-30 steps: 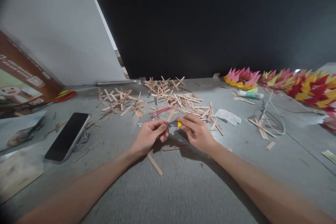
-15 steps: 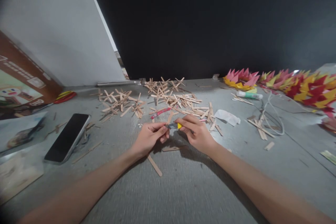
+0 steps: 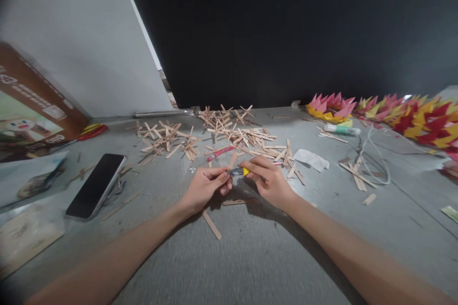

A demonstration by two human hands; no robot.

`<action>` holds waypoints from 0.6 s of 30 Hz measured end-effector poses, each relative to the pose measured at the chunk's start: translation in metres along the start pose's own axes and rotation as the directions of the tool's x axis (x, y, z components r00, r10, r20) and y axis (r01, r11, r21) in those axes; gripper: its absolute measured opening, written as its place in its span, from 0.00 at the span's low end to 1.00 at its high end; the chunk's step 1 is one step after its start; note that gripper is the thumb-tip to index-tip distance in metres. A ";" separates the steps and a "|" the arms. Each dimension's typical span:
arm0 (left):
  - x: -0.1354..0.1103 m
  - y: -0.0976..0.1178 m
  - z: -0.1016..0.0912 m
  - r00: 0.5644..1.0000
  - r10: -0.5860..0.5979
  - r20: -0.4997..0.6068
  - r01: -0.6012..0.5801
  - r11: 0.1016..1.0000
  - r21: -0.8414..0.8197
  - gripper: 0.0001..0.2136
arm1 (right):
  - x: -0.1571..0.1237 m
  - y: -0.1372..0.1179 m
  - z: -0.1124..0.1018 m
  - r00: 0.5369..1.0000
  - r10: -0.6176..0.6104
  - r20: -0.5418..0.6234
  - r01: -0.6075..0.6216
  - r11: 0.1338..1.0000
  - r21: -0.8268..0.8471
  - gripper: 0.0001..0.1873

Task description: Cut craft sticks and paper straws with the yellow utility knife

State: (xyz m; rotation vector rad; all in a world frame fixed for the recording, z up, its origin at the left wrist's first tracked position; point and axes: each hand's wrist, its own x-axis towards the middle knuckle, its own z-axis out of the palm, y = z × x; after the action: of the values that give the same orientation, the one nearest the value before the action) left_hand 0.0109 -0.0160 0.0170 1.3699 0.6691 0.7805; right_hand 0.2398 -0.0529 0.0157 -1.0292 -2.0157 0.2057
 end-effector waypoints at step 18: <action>-0.002 0.002 0.000 1.000 0.011 -0.014 -0.011 1.000 -0.004 0.24 | 0.000 0.002 0.001 1.000 0.008 -0.008 -0.008 1.000 -0.022 0.18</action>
State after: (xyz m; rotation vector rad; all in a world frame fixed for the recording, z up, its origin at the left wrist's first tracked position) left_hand 0.0097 -0.0179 0.0190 1.3666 0.6714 0.8009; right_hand 0.2402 -0.0514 0.0148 -1.0506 -2.0114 0.1839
